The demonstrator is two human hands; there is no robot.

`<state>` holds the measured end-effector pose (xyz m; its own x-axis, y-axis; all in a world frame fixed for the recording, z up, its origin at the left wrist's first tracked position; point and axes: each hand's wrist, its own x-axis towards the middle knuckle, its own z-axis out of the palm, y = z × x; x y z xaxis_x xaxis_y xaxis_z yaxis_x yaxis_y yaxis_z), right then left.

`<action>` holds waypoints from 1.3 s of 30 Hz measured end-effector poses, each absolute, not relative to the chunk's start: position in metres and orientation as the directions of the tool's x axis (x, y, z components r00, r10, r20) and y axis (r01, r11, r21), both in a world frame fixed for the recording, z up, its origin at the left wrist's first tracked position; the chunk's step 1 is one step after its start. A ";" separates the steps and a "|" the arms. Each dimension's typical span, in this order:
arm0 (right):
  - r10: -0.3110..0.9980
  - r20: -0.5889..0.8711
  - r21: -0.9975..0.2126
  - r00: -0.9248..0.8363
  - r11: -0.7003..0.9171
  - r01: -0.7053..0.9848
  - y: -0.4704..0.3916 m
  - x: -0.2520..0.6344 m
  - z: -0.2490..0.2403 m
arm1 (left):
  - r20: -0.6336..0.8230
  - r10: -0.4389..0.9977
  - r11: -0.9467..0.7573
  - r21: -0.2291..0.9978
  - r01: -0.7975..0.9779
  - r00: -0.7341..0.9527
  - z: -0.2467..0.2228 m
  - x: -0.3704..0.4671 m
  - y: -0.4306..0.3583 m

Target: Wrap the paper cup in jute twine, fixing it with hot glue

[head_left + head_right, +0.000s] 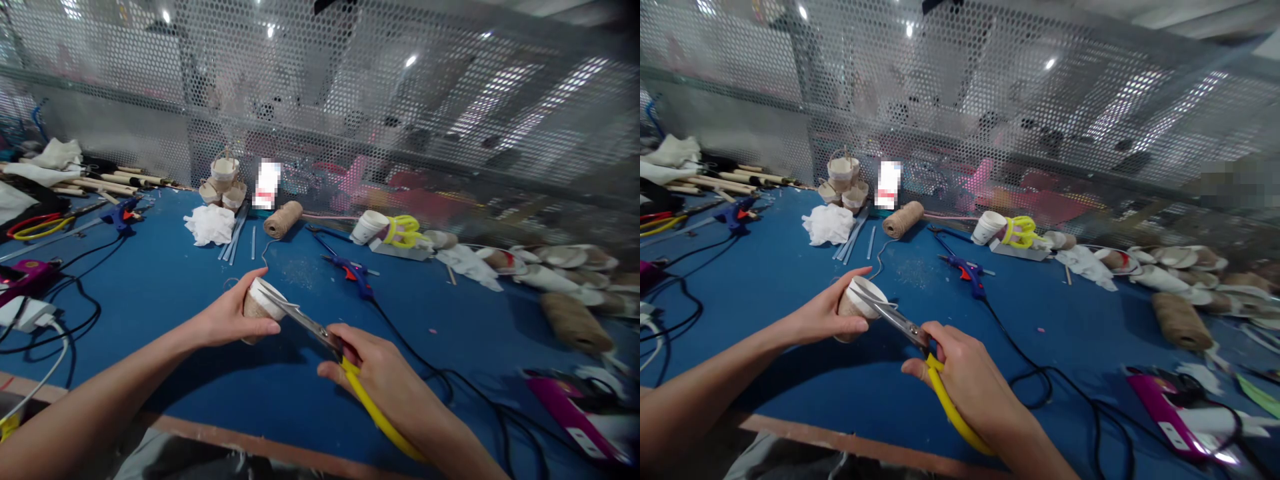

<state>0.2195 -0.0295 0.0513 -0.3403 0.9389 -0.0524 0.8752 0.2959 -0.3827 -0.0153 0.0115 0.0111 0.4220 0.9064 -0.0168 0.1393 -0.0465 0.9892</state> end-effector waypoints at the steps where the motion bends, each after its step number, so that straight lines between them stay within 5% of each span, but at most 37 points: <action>1: 0.939 -0.046 -0.380 -0.341 0.299 0.875 -0.029 0.220 0.051 | -0.006 0.903 -0.061 0.988 0.144 0.429 0.011 -0.017 0.012; 5: 0.939 -0.012 -0.379 -0.344 0.314 0.871 -0.029 0.223 0.051 | 0.011 0.879 -0.024 0.999 0.022 0.477 0.014 -0.020 0.014; 10: 0.938 -0.029 -0.387 -0.346 0.308 0.869 -0.028 0.224 0.049 | -0.083 0.809 0.233 0.954 -0.187 0.582 0.015 -0.015 0.010; 39: 0.942 -0.048 -0.391 -0.331 0.287 0.875 -0.028 0.221 0.049 | -0.052 0.896 0.086 0.995 -0.059 0.441 0.008 -0.007 0.008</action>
